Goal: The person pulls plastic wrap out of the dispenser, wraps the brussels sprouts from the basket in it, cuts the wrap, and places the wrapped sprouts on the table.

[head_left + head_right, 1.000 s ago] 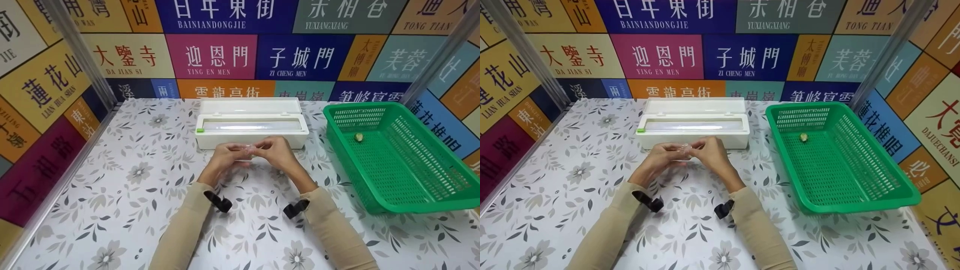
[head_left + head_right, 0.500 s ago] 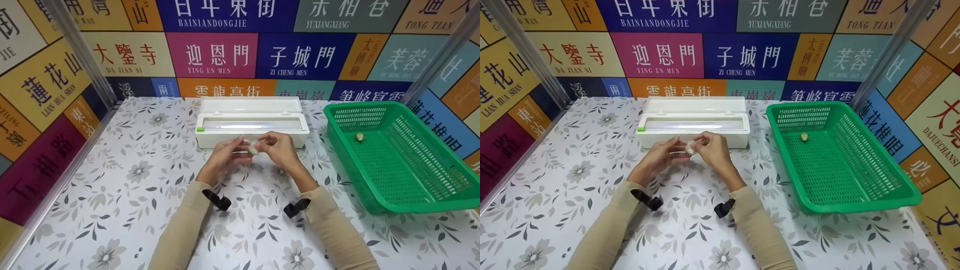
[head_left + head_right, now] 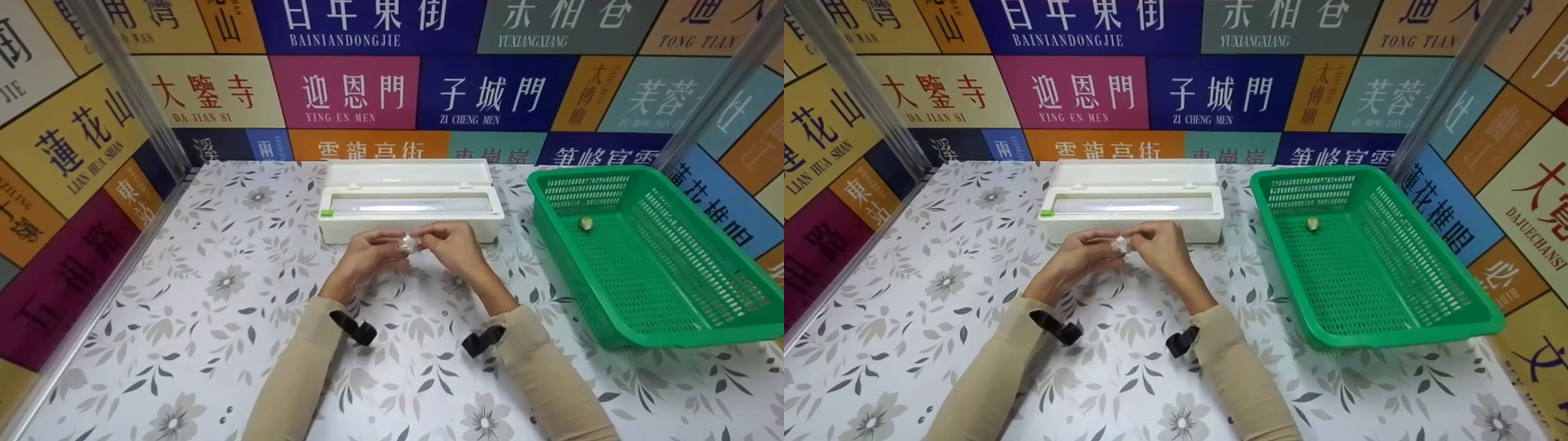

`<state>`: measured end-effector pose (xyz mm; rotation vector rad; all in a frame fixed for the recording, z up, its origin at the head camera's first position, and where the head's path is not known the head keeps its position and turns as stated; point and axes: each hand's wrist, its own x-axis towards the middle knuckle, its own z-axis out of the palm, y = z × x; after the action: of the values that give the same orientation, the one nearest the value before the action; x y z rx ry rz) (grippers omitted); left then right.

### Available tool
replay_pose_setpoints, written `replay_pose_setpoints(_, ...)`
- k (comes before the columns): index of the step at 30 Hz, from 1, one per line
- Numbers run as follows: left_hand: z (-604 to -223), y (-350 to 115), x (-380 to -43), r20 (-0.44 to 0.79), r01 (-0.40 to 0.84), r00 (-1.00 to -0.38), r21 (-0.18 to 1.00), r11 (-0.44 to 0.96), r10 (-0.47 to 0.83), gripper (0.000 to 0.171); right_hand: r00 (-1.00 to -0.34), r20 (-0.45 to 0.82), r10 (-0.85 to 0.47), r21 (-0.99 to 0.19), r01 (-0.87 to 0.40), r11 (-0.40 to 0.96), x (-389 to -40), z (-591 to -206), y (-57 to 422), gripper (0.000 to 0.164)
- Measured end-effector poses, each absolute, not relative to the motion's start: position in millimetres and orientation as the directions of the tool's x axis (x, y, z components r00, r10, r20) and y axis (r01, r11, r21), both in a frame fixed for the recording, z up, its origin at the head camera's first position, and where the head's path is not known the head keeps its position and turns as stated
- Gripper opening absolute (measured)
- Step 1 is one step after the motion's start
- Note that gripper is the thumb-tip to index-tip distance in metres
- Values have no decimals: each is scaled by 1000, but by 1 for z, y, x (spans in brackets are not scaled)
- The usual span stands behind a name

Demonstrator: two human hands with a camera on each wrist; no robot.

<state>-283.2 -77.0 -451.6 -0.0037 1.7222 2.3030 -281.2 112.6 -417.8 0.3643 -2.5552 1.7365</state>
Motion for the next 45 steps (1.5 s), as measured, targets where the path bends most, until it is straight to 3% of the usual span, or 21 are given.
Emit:
replay_pose_setpoints(9, -449, -77, -284, -190, -230, -967, 937, -263, 168, 27, -985, 97, -140, -902, -146, 406, -280, -417, 106, 19)
replay_pose_setpoints(15, -452, -77, -283, -132, -171, -976, 957, -235, 171, 23, -979, 105, -173, -900, -167, 402, -280, -416, 106, 32)
replay_pose_setpoints(23, -450, -76, -284, -92, -112, -990, 974, -199, 108, 34, -953, 175, -247, -874, -266, 408, -283, -419, 108, 18)
replay_pose_setpoints(29, -447, -75, -284, -45, -52, -997, 990, -128, 55, 29, -979, 155, -129, -917, -191, 349, -285, -423, 109, 30)
replay_pose_setpoints(33, -447, -72, -284, 5, 2, -999, 997, -78, 40, 21, -988, 129, -80, -936, -148, 320, -284, -422, 109, 25)
replay_pose_setpoints(40, -444, -74, -283, 9, 8, -999, 999, -52, 34, 20, -957, 181, -228, -905, -253, 343, -283, -418, 113, 22)
replay_pose_setpoints(45, -445, -79, -283, -31, -34, -999, 997, -63, 38, 26, -916, 231, -328, -849, -354, 392, -282, -421, 112, 32)
